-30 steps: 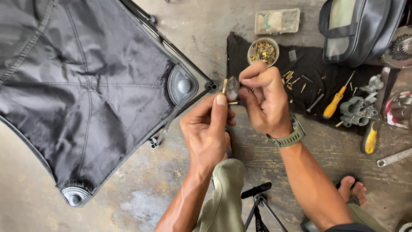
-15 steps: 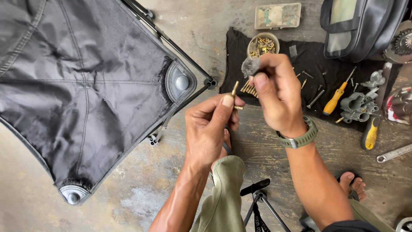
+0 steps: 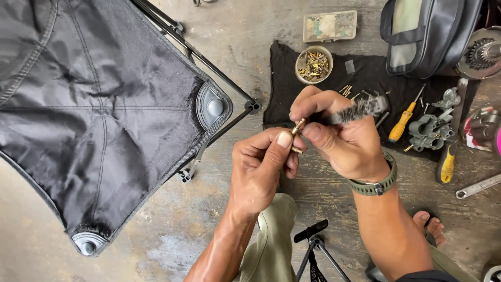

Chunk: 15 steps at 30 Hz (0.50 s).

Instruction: Cleaning small brass carburetor jets using a wire brush

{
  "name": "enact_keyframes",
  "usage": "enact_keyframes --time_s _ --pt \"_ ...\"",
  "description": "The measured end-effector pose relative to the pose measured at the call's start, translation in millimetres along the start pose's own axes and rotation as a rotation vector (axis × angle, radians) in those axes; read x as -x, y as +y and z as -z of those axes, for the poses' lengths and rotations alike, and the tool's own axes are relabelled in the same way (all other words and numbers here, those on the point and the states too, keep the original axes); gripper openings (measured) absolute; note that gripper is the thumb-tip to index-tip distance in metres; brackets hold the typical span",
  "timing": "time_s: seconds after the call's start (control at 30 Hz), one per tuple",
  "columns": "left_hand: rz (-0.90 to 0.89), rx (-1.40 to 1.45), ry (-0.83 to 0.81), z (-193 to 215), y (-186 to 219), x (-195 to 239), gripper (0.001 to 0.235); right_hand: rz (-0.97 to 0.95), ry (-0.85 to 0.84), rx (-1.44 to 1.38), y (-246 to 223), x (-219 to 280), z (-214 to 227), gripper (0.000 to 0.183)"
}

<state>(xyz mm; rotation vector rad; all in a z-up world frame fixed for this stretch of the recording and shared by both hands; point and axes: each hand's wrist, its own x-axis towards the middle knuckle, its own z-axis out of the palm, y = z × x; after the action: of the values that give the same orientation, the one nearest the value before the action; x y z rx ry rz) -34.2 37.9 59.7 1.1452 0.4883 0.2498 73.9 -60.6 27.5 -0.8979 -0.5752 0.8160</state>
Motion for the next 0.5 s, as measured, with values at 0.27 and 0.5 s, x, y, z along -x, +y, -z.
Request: enact_keyframes --time_s 0.27,0.5 --pt "0.001 -0.037 0.009 8 -11 -3 0.022 0.024 0.009 -0.004 7 1 20 0.009" --pt "0.049 -0.068 0.068 15 -53 -12 0.025 -0.200 0.377 0.971 55 42 127 0.014"
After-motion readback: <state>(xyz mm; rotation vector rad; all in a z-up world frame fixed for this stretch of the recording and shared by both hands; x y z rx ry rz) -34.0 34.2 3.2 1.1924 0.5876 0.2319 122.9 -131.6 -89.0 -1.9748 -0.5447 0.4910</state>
